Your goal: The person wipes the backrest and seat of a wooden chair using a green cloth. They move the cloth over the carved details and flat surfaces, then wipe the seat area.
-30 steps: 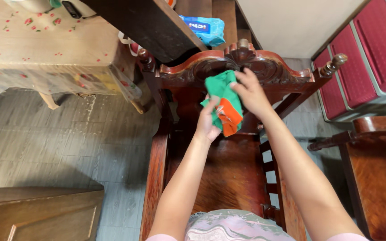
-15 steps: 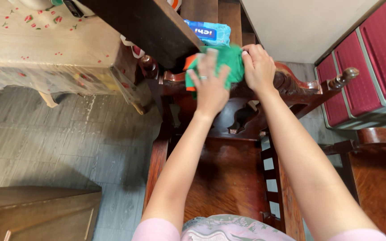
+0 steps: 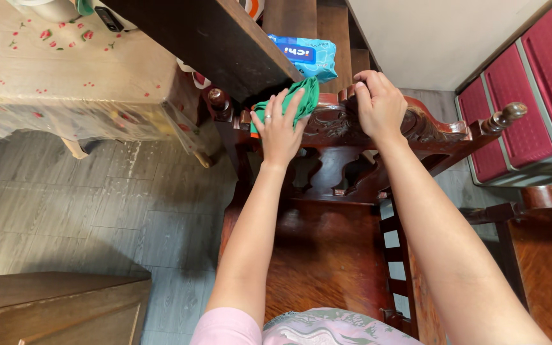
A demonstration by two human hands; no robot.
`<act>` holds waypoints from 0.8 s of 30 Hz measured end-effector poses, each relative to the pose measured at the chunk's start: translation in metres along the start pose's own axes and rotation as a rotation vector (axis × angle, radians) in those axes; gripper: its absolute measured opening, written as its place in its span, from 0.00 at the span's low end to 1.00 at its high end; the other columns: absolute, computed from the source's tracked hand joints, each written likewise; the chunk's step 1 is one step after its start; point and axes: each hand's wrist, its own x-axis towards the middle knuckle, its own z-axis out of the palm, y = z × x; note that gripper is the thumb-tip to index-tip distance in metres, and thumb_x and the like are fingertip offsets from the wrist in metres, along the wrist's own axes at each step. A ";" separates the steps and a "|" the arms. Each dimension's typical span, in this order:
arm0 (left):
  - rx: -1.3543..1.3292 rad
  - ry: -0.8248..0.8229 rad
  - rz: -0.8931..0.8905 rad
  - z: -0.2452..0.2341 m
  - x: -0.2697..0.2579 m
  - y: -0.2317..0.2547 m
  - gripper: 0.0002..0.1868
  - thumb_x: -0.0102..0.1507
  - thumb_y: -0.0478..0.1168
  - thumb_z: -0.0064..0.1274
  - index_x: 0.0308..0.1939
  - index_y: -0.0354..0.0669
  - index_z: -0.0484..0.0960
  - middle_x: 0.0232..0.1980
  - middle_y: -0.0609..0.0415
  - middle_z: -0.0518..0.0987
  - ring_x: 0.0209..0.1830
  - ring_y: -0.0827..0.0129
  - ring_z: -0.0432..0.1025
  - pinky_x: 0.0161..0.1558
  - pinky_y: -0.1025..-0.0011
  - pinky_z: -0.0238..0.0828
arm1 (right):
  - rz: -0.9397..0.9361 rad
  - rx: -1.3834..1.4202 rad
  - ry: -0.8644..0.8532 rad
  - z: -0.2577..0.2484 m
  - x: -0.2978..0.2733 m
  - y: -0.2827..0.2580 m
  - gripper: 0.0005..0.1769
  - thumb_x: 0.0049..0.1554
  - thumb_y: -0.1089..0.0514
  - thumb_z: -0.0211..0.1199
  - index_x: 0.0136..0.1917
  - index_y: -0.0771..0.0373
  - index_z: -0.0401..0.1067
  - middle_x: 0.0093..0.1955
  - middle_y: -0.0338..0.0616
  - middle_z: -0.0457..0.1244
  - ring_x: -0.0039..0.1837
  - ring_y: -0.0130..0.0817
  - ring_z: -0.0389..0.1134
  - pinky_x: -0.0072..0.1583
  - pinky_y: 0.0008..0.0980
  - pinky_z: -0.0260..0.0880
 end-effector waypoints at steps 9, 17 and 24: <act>0.144 0.013 0.187 0.013 0.003 0.044 0.33 0.61 0.43 0.62 0.69 0.73 0.71 0.72 0.61 0.67 0.76 0.54 0.58 0.68 0.30 0.51 | 0.031 0.050 -0.068 -0.003 -0.001 0.005 0.14 0.68 0.53 0.50 0.55 0.56 0.76 0.49 0.42 0.69 0.52 0.46 0.71 0.53 0.43 0.67; -0.057 -0.014 0.157 -0.014 -0.007 -0.031 0.35 0.63 0.40 0.59 0.74 0.61 0.67 0.69 0.52 0.70 0.72 0.52 0.64 0.70 0.38 0.53 | -0.004 0.057 -0.061 -0.007 -0.002 0.002 0.13 0.68 0.53 0.51 0.57 0.56 0.75 0.56 0.45 0.69 0.56 0.50 0.70 0.55 0.43 0.67; -0.007 -0.217 0.292 -0.026 0.003 -0.077 0.34 0.70 0.45 0.55 0.79 0.55 0.62 0.64 0.46 0.72 0.64 0.48 0.67 0.64 0.46 0.64 | 0.001 0.029 -0.077 -0.008 -0.002 0.003 0.13 0.68 0.52 0.51 0.57 0.56 0.75 0.55 0.44 0.69 0.56 0.50 0.70 0.54 0.45 0.67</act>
